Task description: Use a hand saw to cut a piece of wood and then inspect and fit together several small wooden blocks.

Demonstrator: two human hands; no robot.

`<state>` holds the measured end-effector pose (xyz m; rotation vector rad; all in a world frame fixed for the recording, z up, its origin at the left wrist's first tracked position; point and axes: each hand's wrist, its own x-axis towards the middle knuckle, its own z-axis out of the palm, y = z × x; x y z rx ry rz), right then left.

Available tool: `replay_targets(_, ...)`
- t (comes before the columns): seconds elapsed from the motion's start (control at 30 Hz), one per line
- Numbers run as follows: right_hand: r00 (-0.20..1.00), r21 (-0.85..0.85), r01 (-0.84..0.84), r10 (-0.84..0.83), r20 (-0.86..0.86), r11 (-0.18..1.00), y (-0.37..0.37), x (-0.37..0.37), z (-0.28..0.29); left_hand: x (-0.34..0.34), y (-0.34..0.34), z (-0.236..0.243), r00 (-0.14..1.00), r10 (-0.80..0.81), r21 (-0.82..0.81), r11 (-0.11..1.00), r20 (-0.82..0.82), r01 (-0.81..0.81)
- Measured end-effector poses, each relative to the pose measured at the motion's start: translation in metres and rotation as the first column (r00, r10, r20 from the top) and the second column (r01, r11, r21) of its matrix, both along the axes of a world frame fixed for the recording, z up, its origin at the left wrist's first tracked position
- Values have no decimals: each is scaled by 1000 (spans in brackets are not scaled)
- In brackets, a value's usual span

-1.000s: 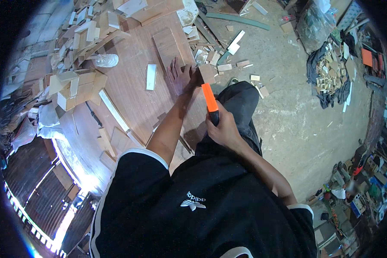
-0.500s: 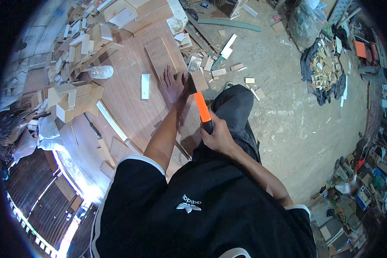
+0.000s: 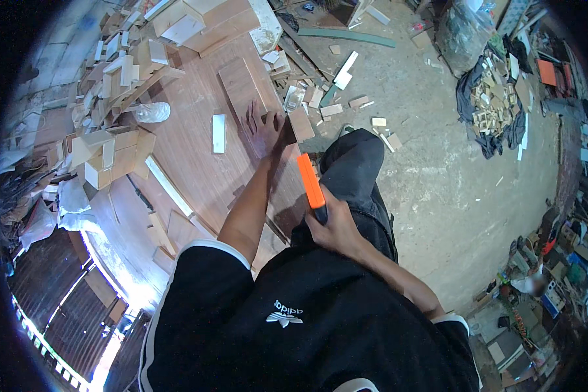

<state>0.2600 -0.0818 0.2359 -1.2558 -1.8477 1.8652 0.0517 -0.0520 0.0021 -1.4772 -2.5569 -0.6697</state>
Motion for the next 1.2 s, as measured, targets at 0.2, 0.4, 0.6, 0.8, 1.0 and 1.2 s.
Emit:
replay_targets(0.2,999,-52,6,-8,-50,999,-5,7,10,2,3,5,1000,11,-21,1000,-11,-11)
replay_targets(0.4,998,17,21,-20,-57,1000,-2,-1,9,-1,-1,1,1000,15,2,1000,-4,-15)
replay_targets(0.6,999,-47,-1,-1,-42,999,-7,7,8,3,3,8,1000,4,-12,1000,-13,-5)
replay_targets(0.8,999,-14,5,-5,-46,1000,-5,5,13,2,1,6,999,9,5,1000,-41,-9)
replay_targets(1.0,998,-44,9,-11,-55,999,-1,5,8,4,4,2,999,-8,49,999,-47,10)
replay_targets(1.2,999,-141,8,-12,-30,990,-15,10,14,-1,0,0,998,-15,55,998,-64,18)
